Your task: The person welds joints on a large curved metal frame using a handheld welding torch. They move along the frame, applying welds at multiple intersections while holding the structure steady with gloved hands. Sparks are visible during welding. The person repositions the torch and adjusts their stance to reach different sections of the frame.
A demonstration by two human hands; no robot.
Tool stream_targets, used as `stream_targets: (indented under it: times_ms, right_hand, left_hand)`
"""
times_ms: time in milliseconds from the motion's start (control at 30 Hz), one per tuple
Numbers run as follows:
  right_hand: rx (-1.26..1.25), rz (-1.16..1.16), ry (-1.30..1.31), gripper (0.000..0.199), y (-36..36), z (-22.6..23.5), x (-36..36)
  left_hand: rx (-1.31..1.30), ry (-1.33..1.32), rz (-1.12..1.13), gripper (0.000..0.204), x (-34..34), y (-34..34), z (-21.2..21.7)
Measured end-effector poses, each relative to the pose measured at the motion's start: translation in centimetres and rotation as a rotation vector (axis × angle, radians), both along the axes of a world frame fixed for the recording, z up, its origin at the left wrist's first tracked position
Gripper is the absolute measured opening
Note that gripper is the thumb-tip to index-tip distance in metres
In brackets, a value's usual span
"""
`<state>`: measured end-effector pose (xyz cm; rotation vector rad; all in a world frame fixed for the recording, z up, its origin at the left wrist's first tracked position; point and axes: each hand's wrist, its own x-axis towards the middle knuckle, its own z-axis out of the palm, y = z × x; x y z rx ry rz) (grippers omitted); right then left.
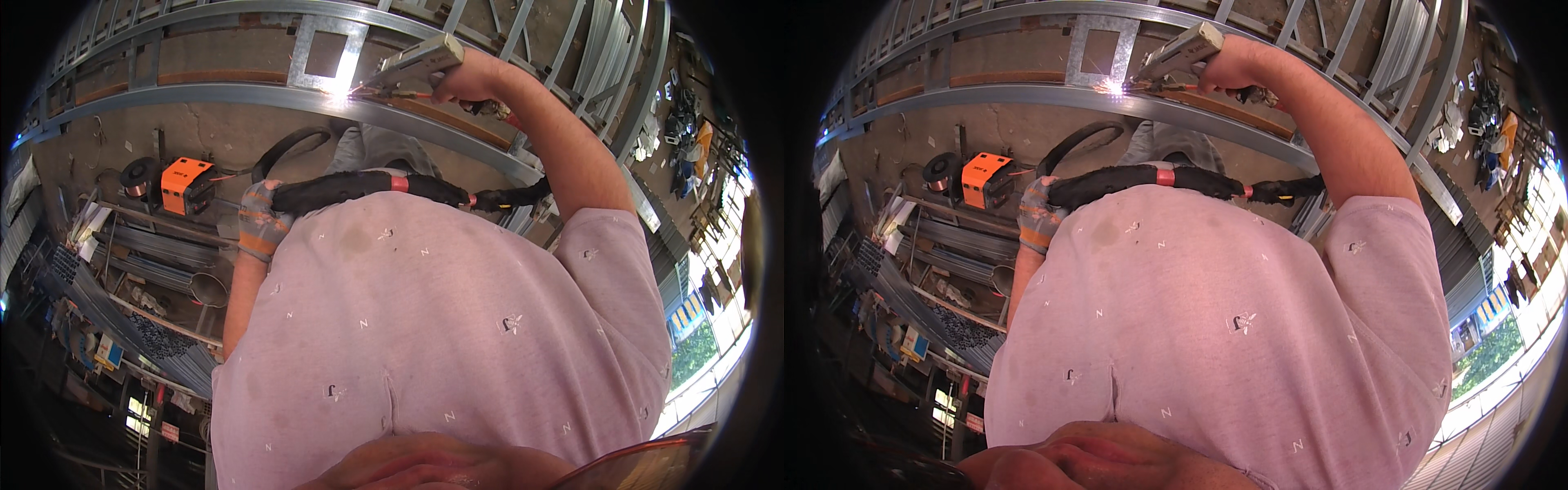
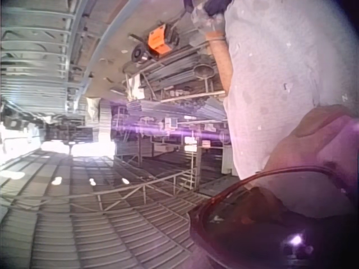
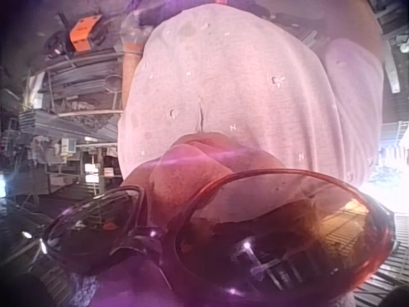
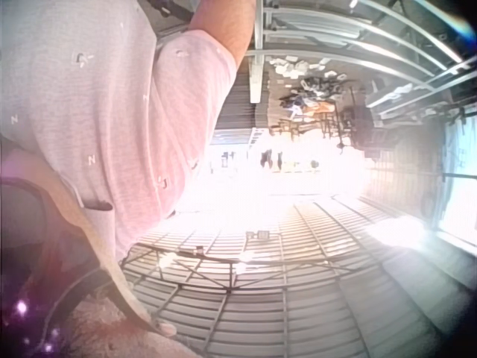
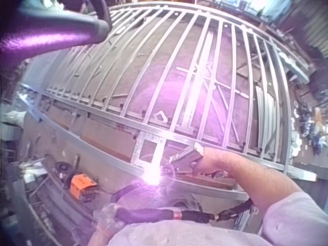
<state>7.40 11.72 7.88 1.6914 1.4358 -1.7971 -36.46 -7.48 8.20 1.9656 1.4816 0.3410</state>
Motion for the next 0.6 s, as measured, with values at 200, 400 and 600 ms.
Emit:
stream_targets:
  times_ms: [200, 400, 600]
  right_hand:
    - [-0.015, -0.029, 0.01, 0.033, -0.1, 0.0, 0.3]
    - [-0.038, -0.043, 0.043, 0.033, -0.2, 0.0, 0.5]
    - [-0.024, -0.046, 0.04, 0.031, -0.3, 0.6, 0.7]
  left_hand:
    - [-0.03, -0.013, -0.003, 0.036, 0.5, 0.5, 0.6]
    - [-0.027, 0.004, -0.021, 0.038, 0.0, 0.6, 0.2]
    - [0.001, -0.032, -0.029, 0.04, 0.4, 1.9, 0.4]
